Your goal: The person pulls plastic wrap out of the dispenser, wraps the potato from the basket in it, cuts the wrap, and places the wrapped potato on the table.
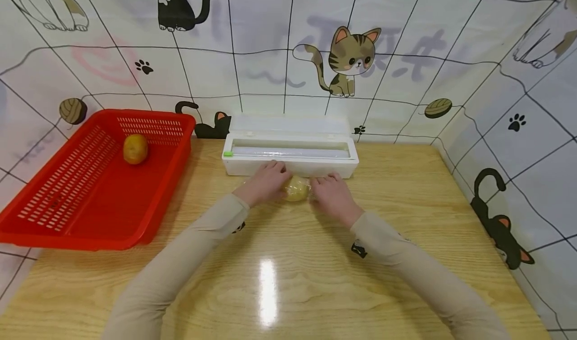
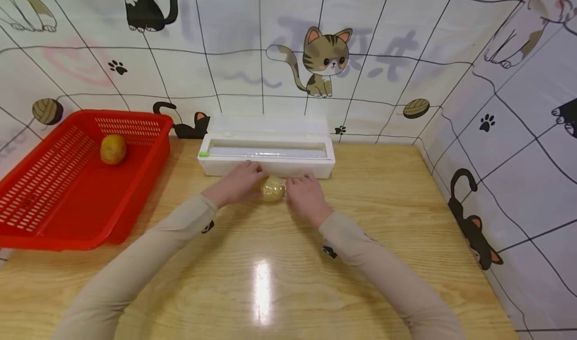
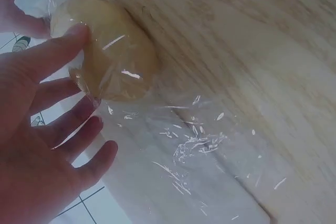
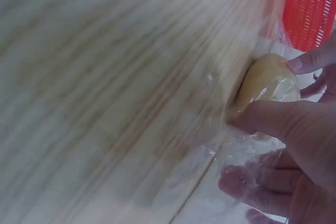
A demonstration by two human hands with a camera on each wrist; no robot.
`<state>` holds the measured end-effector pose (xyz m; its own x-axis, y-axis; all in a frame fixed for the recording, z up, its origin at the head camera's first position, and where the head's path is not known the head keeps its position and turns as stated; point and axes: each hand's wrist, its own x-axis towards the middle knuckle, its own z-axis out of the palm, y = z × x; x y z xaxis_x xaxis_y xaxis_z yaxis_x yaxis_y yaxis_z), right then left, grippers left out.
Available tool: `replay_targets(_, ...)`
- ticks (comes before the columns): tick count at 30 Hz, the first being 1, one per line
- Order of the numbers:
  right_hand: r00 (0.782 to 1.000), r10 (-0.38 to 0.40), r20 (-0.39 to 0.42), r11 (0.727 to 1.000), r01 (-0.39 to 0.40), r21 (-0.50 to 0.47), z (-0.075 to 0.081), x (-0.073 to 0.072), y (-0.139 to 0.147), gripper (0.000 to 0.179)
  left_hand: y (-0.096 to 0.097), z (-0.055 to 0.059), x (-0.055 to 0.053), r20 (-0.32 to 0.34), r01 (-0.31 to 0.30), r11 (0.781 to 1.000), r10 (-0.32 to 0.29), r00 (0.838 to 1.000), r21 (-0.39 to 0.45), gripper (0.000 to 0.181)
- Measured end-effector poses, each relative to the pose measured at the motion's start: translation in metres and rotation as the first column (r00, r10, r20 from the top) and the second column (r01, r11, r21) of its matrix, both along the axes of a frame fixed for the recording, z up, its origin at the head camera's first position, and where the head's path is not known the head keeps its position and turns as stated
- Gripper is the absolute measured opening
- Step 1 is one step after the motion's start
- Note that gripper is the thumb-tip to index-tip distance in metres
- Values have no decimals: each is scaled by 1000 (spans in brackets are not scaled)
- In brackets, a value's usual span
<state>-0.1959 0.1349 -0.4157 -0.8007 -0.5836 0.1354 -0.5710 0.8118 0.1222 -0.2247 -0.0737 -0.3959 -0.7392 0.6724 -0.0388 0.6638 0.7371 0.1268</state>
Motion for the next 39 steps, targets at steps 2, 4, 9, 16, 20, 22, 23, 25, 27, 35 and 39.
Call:
replay_targets(2,1000,7,-10,1000,-7,2,0,4,1,39,1,2,1,-2,3,1000,-3,1000,8,42)
replay_targets(4,1000,11,-4,1000,-11,1,1,9,2,39,2,5,2,-18,16,1000,-16,1000,13,37)
replay_targets(9,1000,13,16,999,-13,-31,5,19,3,37,6,9,3,-6,51,998,-51,999,26,29)
replay_targets(16,999,1,45,997,2,-81,11,31,2,24,13,10,0,78,34,999,-36,996,32,23)
replay_targets(20,993,-19,121,998,27,-62,18,35,2,26,13,11,0,94,35,999,-39,995,37,25)
replay_targets(22,984,-45,175,997,55,-51,24,37,2,29,13,11,0,112,32,998,-37,993,46,26)
replay_targets(23,979,-62,193,997,71,-41,27,39,1,31,13,12,0,124,31,998,-37,992,50,26)
replay_targets(25,976,-93,196,995,99,-21,35,41,-1,37,13,14,0,149,26,998,-34,988,54,26)
replay_targets(27,980,-114,160,993,115,4,41,43,-7,44,13,15,0,164,24,999,-31,986,48,25)
replay_targets(35,968,-203,150,978,192,85,32,28,-37,47,15,16,-1,179,15,1000,-19,984,24,18)
replay_targets(39,941,-249,231,968,233,95,23,19,-39,32,15,14,-2,174,12,999,-17,985,31,23)
